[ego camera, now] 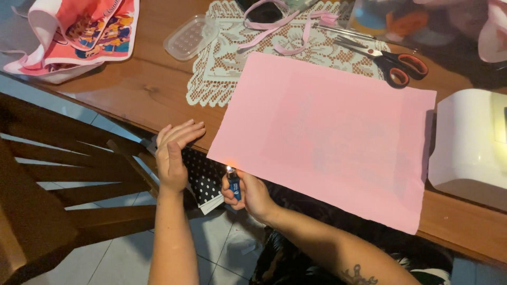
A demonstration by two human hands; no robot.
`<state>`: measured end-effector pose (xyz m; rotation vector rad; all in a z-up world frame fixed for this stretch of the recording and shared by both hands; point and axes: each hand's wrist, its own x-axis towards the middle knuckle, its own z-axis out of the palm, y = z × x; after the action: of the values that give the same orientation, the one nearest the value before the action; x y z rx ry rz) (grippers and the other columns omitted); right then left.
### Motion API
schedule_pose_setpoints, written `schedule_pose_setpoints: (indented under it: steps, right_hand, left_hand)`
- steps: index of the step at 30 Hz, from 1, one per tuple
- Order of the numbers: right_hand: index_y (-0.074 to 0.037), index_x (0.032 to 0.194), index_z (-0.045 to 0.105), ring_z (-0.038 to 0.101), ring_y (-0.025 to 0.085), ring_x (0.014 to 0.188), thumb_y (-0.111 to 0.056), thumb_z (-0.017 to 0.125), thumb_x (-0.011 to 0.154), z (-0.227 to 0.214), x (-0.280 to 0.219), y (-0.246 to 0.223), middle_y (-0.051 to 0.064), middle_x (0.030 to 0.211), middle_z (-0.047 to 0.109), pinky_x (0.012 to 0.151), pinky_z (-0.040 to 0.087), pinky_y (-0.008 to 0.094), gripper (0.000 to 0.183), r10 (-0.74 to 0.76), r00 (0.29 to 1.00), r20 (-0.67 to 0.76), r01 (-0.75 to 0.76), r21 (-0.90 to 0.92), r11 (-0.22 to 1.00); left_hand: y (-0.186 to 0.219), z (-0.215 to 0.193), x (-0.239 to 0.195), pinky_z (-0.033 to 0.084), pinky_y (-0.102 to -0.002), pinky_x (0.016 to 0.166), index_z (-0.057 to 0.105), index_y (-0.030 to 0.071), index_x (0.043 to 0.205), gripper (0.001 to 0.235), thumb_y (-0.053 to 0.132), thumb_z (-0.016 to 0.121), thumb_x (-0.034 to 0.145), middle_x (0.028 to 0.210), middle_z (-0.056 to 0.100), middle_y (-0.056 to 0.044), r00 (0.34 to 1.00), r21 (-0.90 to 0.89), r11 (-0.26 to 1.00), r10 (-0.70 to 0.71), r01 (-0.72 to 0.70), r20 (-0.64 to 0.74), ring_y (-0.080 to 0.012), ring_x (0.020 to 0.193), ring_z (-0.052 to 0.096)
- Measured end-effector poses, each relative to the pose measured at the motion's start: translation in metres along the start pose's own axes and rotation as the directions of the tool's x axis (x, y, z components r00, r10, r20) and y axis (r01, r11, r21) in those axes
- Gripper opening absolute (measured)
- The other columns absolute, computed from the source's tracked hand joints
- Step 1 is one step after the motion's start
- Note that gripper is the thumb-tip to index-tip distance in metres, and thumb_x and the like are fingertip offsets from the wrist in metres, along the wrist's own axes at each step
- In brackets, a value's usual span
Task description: The person cuts a piece of pink fabric with a printed design using scissors, trimming the edges to shape. After cutting, the person uses a lighter to seal the raw edges of the fabric to prevent fraying.
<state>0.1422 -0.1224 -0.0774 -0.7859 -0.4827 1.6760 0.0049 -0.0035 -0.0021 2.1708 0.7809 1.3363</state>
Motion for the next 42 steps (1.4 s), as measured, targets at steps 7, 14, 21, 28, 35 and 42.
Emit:
schedule_pose_setpoints:
  steps: [7, 14, 21, 28, 35, 42]
  right_hand:
    - [-0.001, 0.096, 0.055, 0.041, 0.014, 0.054, -0.038, 0.031, 0.106, -0.002, -0.005, -0.001, 0.007, 0.068, 0.037, 0.037, 0.025, 0.016, 0.045, -0.012, 1.000, -0.003, 0.012, -0.003, 1.000]
    - [-0.001, 0.096, 0.054, 0.042, 0.014, 0.054, -0.038, 0.030, 0.106, -0.006, -0.008, 0.000, 0.008, 0.069, 0.038, 0.036, 0.026, 0.016, 0.044, -0.016, 1.000, -0.003, 0.016, 0.002, 1.000]
    - [-0.002, 0.097, 0.053, 0.042, 0.014, 0.055, -0.039, 0.030, 0.105, -0.007, -0.014, -0.004, 0.007, 0.069, 0.038, 0.037, 0.026, 0.016, 0.044, -0.018, 1.000, -0.007, 0.018, -0.009, 1.000]
    - [-0.002, 0.097, 0.052, 0.042, 0.014, 0.055, -0.037, 0.030, 0.105, -0.009, -0.017, -0.005, 0.007, 0.069, 0.037, 0.037, 0.026, 0.016, 0.042, -0.019, 1.000, -0.001, 0.019, 0.011, 1.000]
    - [-0.004, 0.096, 0.053, 0.042, 0.014, 0.055, -0.038, 0.031, 0.104, -0.006, -0.024, -0.009, 0.006, 0.070, 0.037, 0.038, 0.025, 0.016, 0.041, -0.005, 1.000, -0.028, 0.005, 0.009, 1.000]
    - [-0.003, 0.096, 0.054, 0.042, 0.014, 0.055, -0.039, 0.033, 0.103, -0.006, -0.028, -0.010, 0.007, 0.069, 0.038, 0.038, 0.025, 0.017, 0.042, 0.012, 0.998, -0.062, -0.011, 0.012, 1.000]
  left_hand:
    - [-0.001, 0.000, -0.001, 0.024, -0.037, 0.118, 0.080, 0.016, 0.113, 0.077, 0.044, 0.008, 0.113, 0.118, 0.076, -0.003, 1.000, 0.006, 1.000, 0.005, -0.005, -0.006, -0.0253, 0.125, 0.065]
    - [0.003, 0.002, -0.001, 0.023, -0.037, 0.119, 0.080, 0.015, 0.112, 0.077, 0.045, 0.008, 0.113, 0.117, 0.077, -0.003, 1.000, 0.000, 1.000, -0.008, 0.008, -0.024, -0.0251, 0.124, 0.065]
    - [0.005, 0.003, -0.001, 0.024, -0.038, 0.119, 0.080, 0.015, 0.112, 0.076, 0.045, 0.010, 0.113, 0.117, 0.076, -0.004, 0.999, 0.005, 1.000, -0.016, 0.016, -0.029, -0.0257, 0.125, 0.065]
    - [0.001, 0.006, -0.002, 0.024, -0.038, 0.119, 0.079, 0.015, 0.113, 0.054, 0.043, 0.033, 0.113, 0.116, 0.077, -0.005, 0.998, 0.028, 1.000, 0.011, -0.009, -0.054, -0.0261, 0.125, 0.065]
    - [-0.003, 0.004, -0.002, 0.024, -0.038, 0.119, 0.079, 0.015, 0.112, 0.054, 0.041, 0.032, 0.113, 0.117, 0.077, -0.005, 0.999, 0.039, 0.999, 0.013, -0.012, -0.033, -0.0263, 0.125, 0.065]
    - [-0.001, 0.005, -0.002, 0.024, -0.037, 0.119, 0.079, 0.014, 0.112, 0.053, 0.040, 0.034, 0.113, 0.116, 0.077, -0.005, 0.999, 0.028, 0.999, 0.017, -0.016, -0.043, -0.0259, 0.125, 0.065]
